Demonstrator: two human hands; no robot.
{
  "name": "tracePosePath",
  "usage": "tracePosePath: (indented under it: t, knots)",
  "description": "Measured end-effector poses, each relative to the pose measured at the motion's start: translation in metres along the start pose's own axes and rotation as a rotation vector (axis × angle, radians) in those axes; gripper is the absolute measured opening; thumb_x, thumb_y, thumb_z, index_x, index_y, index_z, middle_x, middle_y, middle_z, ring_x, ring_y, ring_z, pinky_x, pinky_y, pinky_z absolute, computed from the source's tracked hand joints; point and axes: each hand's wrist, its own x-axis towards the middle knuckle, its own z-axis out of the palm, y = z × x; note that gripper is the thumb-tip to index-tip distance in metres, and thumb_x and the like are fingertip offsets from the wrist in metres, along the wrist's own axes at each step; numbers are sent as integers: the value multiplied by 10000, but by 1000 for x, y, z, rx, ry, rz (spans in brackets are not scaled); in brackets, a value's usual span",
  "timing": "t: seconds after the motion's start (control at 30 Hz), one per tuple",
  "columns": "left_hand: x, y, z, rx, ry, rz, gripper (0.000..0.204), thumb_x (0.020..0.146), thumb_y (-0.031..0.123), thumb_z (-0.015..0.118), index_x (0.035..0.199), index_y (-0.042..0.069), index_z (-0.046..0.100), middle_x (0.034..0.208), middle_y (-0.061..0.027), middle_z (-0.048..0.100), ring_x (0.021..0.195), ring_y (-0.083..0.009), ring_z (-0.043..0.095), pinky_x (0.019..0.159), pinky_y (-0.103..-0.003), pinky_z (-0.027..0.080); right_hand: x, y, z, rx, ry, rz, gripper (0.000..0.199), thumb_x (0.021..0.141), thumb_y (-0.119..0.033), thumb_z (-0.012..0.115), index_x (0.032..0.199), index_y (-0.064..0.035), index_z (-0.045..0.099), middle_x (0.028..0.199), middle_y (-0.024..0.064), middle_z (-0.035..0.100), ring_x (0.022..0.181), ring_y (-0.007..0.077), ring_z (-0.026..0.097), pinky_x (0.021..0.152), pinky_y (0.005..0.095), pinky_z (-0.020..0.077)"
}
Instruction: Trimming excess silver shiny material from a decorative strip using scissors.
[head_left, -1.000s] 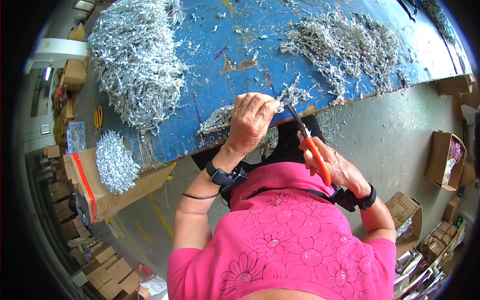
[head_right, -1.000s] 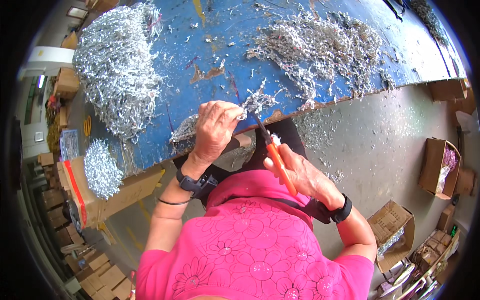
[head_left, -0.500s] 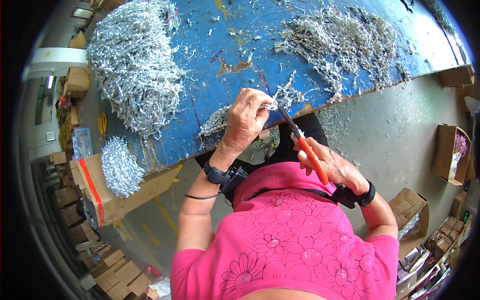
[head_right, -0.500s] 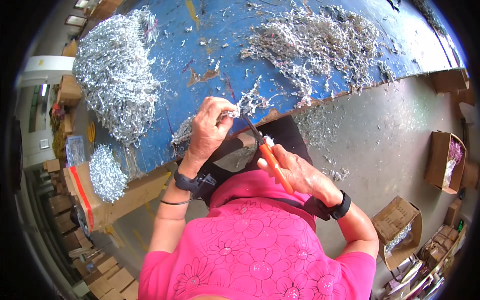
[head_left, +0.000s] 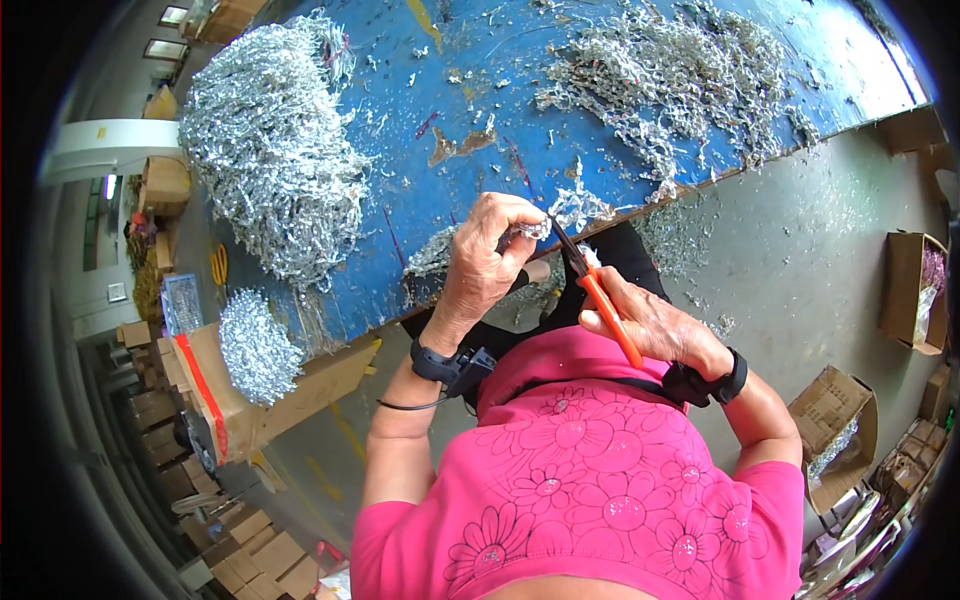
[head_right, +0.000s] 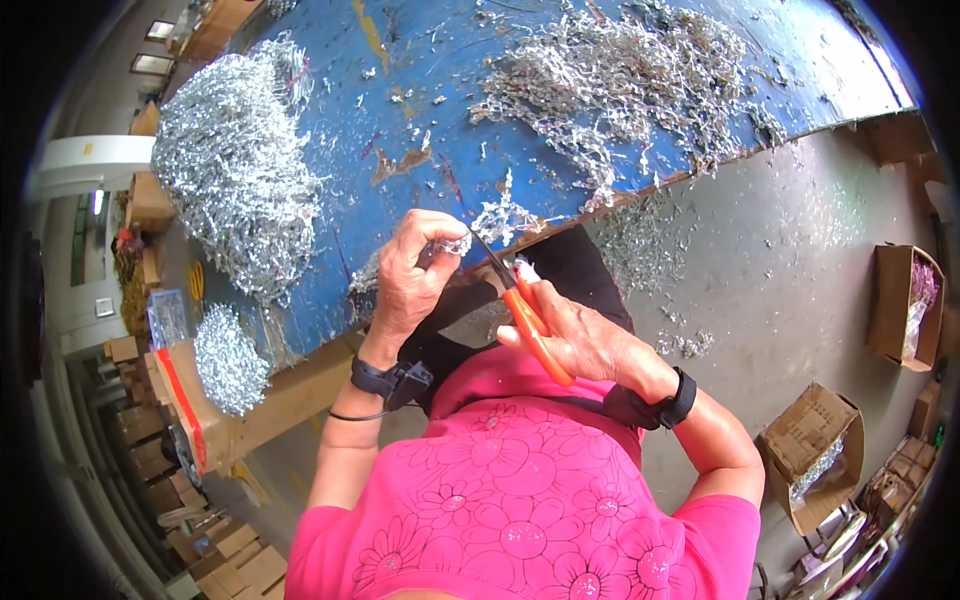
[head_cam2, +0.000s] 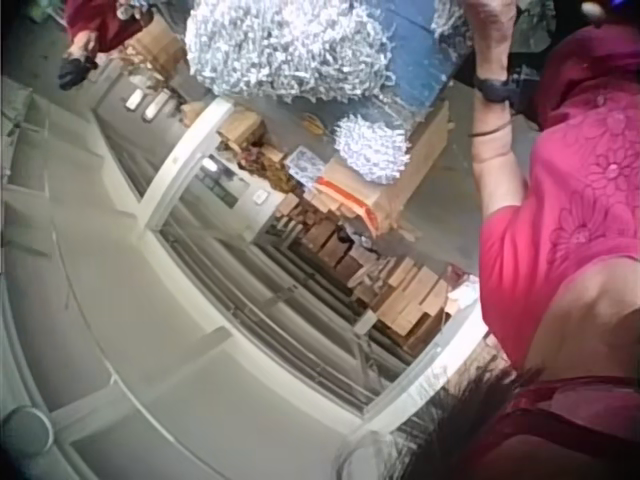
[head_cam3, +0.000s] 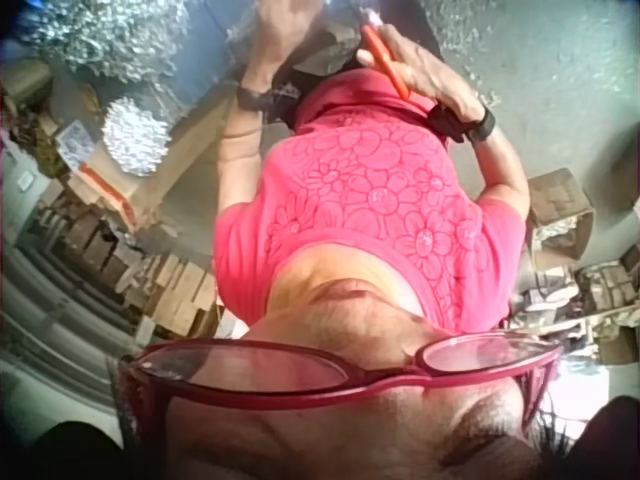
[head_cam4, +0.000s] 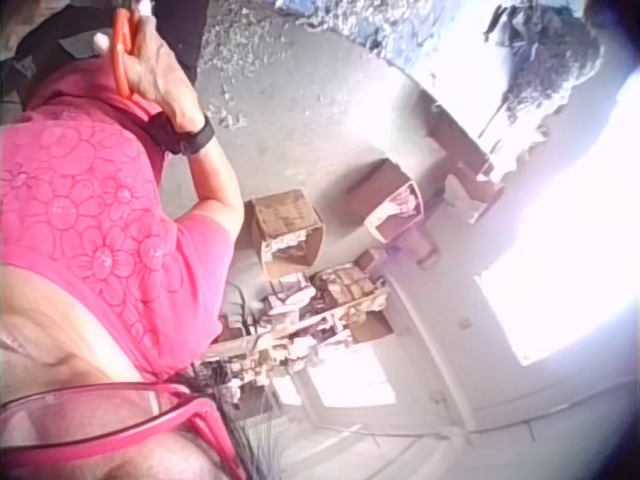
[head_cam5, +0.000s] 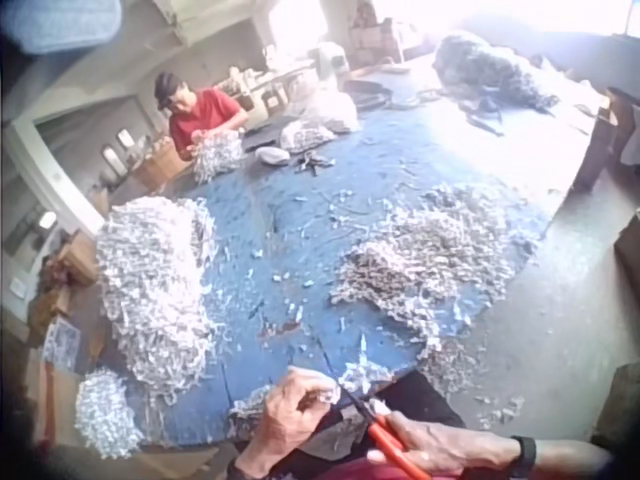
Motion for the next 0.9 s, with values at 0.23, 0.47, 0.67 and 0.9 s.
tracePosePath:
  t: [0.23, 0.47, 0.67, 0.9]
  knots:
    - [-1, -2, 1, 6, -27, -17, 247, 747, -100, 660, 931, 55, 604, 939, -82, 638, 878, -226, 635, 721, -320, 526, 7, -4, 0, 37, 86, 89, 499, 925, -462, 577, 1125, -12, 491, 915, 205, 652, 927, 341, 659, 792, 408, 483]
    - [-3, -8, 4, 37, 32, -96, 242, 778, -24, 700, 993, 61, 628, 945, -83, 641, 853, -249, 639, 732, -337, 517, 8, 4, 1, 157, 265, 75, 344, 928, -343, 621, 893, -9, 547, 660, 95, 579, 608, 172, 580, 558, 346, 433]
    - [7, 0, -8, 295, 60, 3, 239, 795, 42, 718, 1023, 63, 650, 952, -74, 663, 873, -254, 637, 842, -348, 471, 0, -7, -5, 307, 249, 133, 329, 958, -334, 580, 1053, -21, 541, 675, 5, 518, 580, 89, 492, 522, 277, 415]
    - [3, -10, -11, 70, 71, -129, 153, 880, 50, 651, 1032, 44, 642, 896, -85, 682, 800, -194, 654, 724, -299, 508, -9, -17, -5, 282, 192, 24, 359, 934, -347, 614, 1058, -21, 530, 719, 48, 536, 633, 108, 510, 566, 293, 426]
